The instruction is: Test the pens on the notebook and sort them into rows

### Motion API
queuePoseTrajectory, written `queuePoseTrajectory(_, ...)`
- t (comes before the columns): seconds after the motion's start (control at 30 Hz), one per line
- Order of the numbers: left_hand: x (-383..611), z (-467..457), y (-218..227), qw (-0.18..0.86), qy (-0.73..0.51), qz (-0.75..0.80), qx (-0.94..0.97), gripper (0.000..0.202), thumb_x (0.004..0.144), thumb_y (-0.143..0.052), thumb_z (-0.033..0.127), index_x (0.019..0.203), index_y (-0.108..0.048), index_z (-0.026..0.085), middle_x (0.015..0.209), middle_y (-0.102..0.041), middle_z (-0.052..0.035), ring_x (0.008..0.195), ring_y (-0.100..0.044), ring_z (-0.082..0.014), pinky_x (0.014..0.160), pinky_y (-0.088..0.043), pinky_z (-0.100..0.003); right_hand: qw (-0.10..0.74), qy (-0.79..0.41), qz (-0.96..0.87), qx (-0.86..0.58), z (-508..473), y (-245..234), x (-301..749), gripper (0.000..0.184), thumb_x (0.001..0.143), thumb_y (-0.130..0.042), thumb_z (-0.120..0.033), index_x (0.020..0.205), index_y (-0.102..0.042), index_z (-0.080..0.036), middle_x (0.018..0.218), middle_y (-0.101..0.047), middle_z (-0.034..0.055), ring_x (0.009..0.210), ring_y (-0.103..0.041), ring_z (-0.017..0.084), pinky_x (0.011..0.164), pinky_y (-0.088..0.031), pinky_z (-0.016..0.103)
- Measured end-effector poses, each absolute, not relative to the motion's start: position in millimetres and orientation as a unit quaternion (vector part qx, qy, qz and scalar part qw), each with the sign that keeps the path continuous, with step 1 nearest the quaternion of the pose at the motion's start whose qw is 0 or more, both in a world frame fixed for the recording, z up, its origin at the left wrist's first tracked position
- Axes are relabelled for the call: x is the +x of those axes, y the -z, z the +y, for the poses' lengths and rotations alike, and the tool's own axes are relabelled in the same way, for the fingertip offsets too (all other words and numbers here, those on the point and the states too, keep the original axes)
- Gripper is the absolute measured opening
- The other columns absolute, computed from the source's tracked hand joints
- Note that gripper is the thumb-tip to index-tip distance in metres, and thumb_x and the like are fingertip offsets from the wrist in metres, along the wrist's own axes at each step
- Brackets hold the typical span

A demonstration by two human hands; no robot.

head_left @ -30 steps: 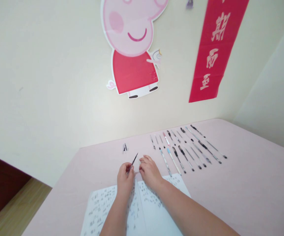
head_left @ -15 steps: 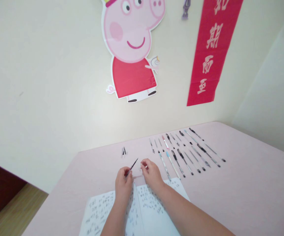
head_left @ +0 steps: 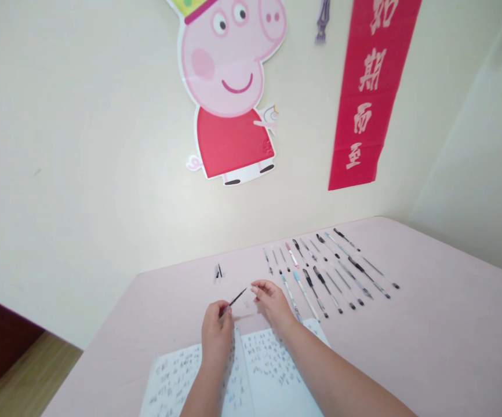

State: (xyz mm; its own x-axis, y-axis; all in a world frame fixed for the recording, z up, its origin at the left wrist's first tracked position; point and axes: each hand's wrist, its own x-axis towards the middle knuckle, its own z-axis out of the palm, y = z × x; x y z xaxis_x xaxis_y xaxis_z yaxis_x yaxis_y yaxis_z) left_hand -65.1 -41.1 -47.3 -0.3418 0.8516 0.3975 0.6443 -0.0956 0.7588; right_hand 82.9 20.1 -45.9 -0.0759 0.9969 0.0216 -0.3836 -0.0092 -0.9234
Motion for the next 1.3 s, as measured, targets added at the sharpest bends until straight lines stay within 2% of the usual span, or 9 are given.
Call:
queuePoseTrajectory(0.3,-64,-41,45,0.092,-0.466,0.675,0.564,0.013,0.074,-0.049,0.029,0.08,-0.056,0.02,0.078,-0.06,-0.0046,0.078,-0.057,-0.0218,0.073,-0.046,-0.036,0.584,-0.642,-0.355,-0.348,17,39,86,0.026,0.06,-0.074,-0.036,0.077,-0.067,-0.018,0.077,-0.065,0.0028,0.061,-0.054,0.011,0.059,-0.044,0.024)
queuePoseTrajectory(0.57,-65,-41,45,0.069,-0.453,0.674,0.579,0.011,0.074,-0.047,0.025,0.08,-0.056,0.02,0.079,-0.06,-0.0048,0.079,-0.057,-0.0215,0.074,-0.046,-0.036,0.589,-0.672,-0.315,-0.321,19,41,86,0.029,0.057,-0.077,-0.03,0.082,-0.065,-0.019,0.073,-0.063,-0.0007,0.058,-0.054,0.01,0.059,-0.042,0.024)
queuePoseTrajectory(0.77,-65,-41,45,0.061,-0.442,0.679,0.582,0.012,0.074,-0.047,0.023,0.081,-0.056,0.02,0.079,-0.06,-0.0048,0.079,-0.057,-0.0213,0.074,-0.046,-0.036,0.586,-0.676,-0.311,-0.322,18,38,86,0.026,0.057,-0.077,-0.028,0.075,-0.061,-0.019,0.07,-0.061,-0.002,0.058,-0.052,0.009,0.058,-0.041,0.022)
queuePoseTrajectory(1.3,-62,-43,42,0.076,-0.43,0.684,0.584,0.012,0.076,-0.044,0.021,0.081,-0.054,0.019,0.08,-0.059,-0.0051,0.081,-0.055,-0.0209,0.076,-0.044,-0.036,0.59,-0.678,-0.316,-0.303,14,33,85,0.023,0.055,-0.079,-0.028,0.07,-0.063,-0.021,0.069,-0.06,-0.0034,0.06,-0.051,0.009,0.062,-0.04,0.023)
